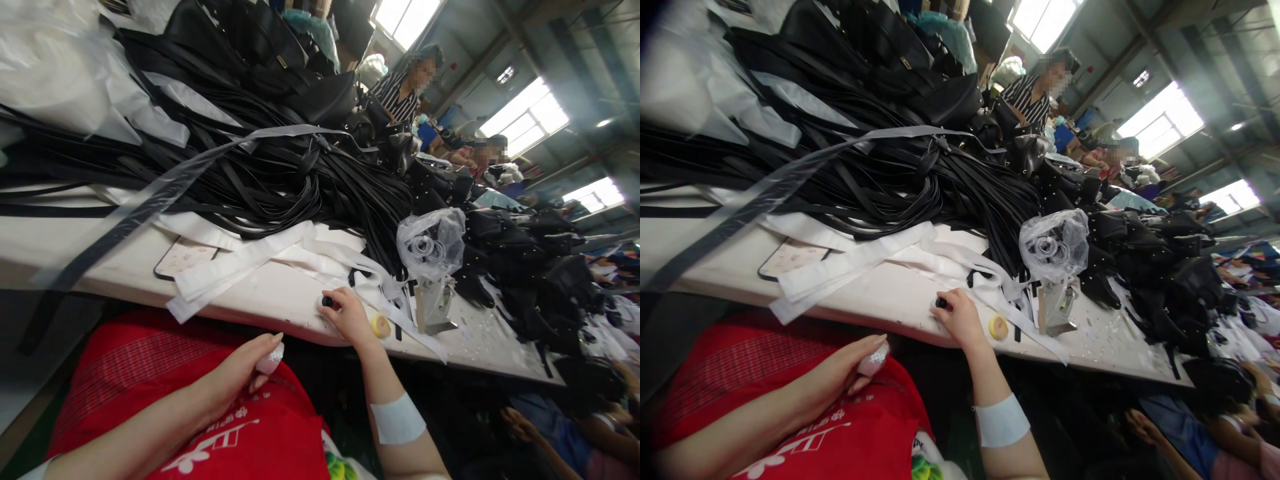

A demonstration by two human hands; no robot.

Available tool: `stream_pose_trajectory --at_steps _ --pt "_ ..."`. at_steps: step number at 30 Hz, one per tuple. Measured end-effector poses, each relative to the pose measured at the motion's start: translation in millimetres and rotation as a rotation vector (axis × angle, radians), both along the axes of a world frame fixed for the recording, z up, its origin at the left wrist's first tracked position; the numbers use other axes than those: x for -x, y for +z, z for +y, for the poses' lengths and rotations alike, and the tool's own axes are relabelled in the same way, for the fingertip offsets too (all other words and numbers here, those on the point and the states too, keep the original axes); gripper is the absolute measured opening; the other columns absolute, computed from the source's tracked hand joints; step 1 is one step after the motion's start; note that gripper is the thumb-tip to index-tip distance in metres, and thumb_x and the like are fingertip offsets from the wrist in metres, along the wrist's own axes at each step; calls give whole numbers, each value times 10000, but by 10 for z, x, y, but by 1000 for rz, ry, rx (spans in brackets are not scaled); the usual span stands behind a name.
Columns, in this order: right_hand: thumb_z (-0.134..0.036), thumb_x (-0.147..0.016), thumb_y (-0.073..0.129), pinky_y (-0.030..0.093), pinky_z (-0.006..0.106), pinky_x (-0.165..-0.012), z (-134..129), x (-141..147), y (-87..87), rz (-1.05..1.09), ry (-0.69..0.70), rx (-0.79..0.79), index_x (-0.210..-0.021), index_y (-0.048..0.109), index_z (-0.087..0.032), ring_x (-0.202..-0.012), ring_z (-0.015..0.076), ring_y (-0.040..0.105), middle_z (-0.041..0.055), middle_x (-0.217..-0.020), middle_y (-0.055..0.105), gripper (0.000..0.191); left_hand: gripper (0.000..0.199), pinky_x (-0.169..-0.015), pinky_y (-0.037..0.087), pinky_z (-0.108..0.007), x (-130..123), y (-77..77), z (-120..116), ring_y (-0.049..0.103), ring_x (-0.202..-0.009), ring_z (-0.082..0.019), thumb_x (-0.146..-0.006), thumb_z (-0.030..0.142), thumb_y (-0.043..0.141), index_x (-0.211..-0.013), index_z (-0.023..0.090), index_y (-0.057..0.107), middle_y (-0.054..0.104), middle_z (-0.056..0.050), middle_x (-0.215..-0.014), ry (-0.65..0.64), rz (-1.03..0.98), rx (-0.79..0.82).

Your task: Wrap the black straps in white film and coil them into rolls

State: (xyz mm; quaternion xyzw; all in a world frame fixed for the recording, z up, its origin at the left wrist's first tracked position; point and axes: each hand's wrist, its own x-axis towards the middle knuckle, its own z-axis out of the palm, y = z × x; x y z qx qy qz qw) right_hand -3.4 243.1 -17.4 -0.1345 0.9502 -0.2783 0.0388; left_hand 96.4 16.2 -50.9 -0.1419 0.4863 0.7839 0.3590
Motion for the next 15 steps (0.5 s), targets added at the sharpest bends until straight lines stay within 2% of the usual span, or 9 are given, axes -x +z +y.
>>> stream_pose_trajectory --at_steps 3,6,10,13,15 --pt "-246 -742 783 516 287 -689 -58 -138 26 3 -12 170 -1029 725 -193 -667 144 595 15 -795 644 297 498 -414 165 -224 62 -18 -30 247 -392 -84 -818 680 524 -730 194 469 399 70 -437 50 24 0" --pt "-267 -719 808 528 278 -679 -176 -290 38 -35 -12 297 -1010 729 -190 -672 146 610 28 -823 682 312 495 -410 200 -211 133 -19 -58 291 -409 -75 -830 657 526 -724 176 483 427 58 -507 140 68 -19" --pt "-237 -725 806 534 259 -660 -305 -461 17 -62 19 331 -1023 740 -194 -695 144 621 54 -922 695 309 496 -417 235 -199 199 34 -104 316 -448 -73 -804 651 577 -726 168 492 435 54 -559 173 151 4" --pt "-227 -719 812 529 244 -621 -352 -574 -26 -109 60 327 -1036 749 -211 -668 138 617 42 -882 676 324 479 -428 229 -194 209 94 -135 303 -464 -72 -762 605 670 -703 180 457 383 76 -537 152 207 46" --pt "-237 -708 824 526 241 -606 -370 -631 -63 -129 67 306 -1037 751 -215 -628 131 604 26 -819 660 338 472 -435 226 -195 204 134 -155 296 -471 -72 -775 585 668 -687 185 434 363 81 -537 166 222 53"
